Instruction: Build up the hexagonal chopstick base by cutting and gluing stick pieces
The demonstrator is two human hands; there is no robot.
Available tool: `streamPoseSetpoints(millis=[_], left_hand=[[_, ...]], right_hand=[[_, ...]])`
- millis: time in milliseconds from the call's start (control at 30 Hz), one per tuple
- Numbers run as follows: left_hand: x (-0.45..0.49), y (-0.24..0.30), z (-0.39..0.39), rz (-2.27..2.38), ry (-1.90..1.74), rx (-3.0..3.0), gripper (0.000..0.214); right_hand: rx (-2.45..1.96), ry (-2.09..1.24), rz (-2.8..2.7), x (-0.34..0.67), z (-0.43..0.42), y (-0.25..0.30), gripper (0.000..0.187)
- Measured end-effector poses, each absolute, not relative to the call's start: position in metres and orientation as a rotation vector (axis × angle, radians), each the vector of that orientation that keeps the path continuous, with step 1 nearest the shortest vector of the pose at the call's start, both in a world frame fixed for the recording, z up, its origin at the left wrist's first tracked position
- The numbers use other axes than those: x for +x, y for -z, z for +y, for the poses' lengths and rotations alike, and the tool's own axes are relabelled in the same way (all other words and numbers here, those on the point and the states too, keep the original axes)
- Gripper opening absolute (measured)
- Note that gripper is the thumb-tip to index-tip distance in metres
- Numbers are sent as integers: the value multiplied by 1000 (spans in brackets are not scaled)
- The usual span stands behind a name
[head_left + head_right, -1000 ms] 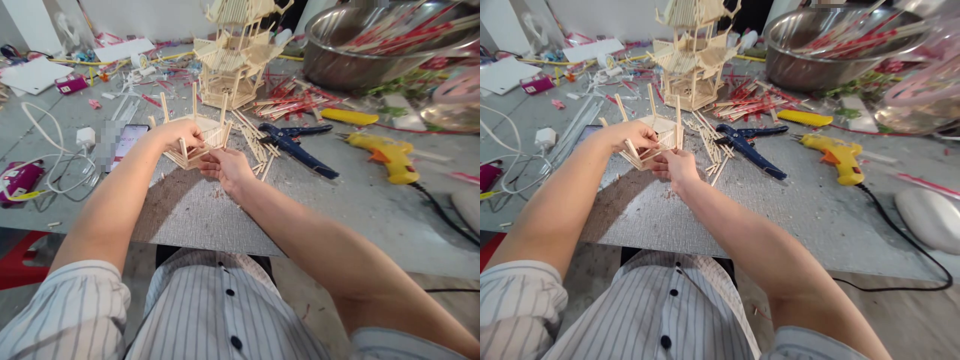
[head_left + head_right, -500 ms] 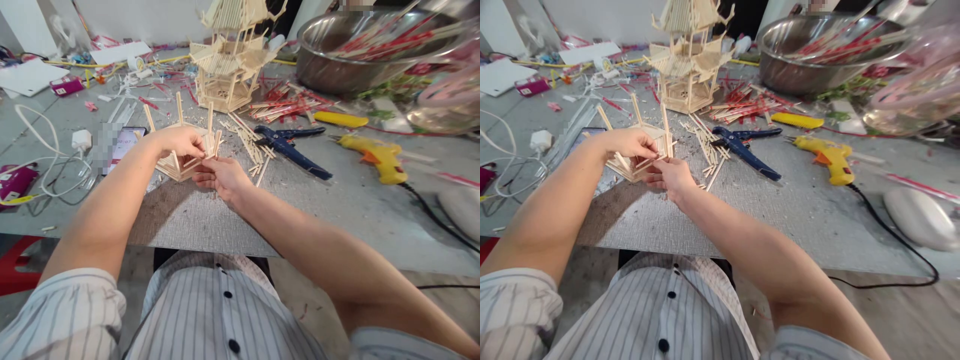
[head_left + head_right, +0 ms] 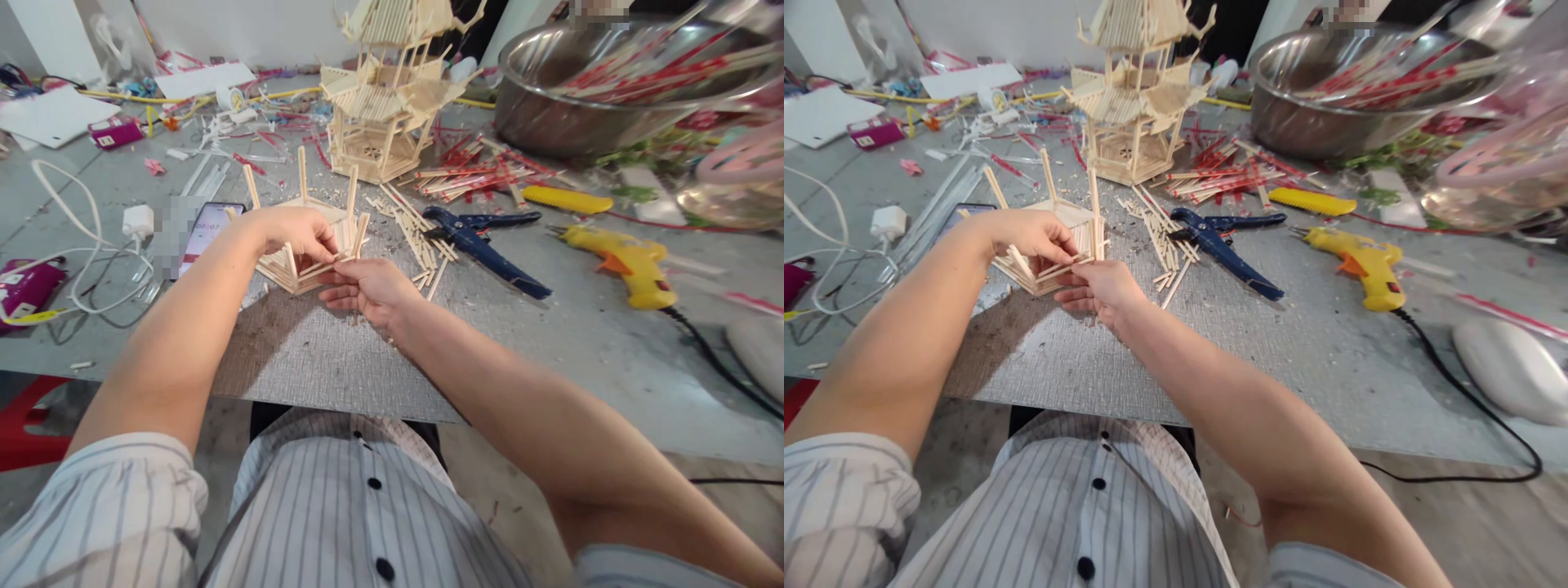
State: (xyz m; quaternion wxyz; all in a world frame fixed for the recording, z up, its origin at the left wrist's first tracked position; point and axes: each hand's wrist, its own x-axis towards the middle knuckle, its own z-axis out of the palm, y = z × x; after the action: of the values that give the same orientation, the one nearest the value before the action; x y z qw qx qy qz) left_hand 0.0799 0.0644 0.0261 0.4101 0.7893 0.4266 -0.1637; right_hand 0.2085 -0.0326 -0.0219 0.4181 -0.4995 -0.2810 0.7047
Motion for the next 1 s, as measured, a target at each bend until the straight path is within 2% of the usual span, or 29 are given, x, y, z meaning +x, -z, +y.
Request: streamPoseSetpoints(millis=[500,1000], left_hand=[[74,-26,71,1022,455,2033,41],[74,-24,69,1035,418,2003,39]], right_hand=[[-1267,-1795,-729,210,-33,22,12],[-1317,-1813,-780,210,-34,19,21]])
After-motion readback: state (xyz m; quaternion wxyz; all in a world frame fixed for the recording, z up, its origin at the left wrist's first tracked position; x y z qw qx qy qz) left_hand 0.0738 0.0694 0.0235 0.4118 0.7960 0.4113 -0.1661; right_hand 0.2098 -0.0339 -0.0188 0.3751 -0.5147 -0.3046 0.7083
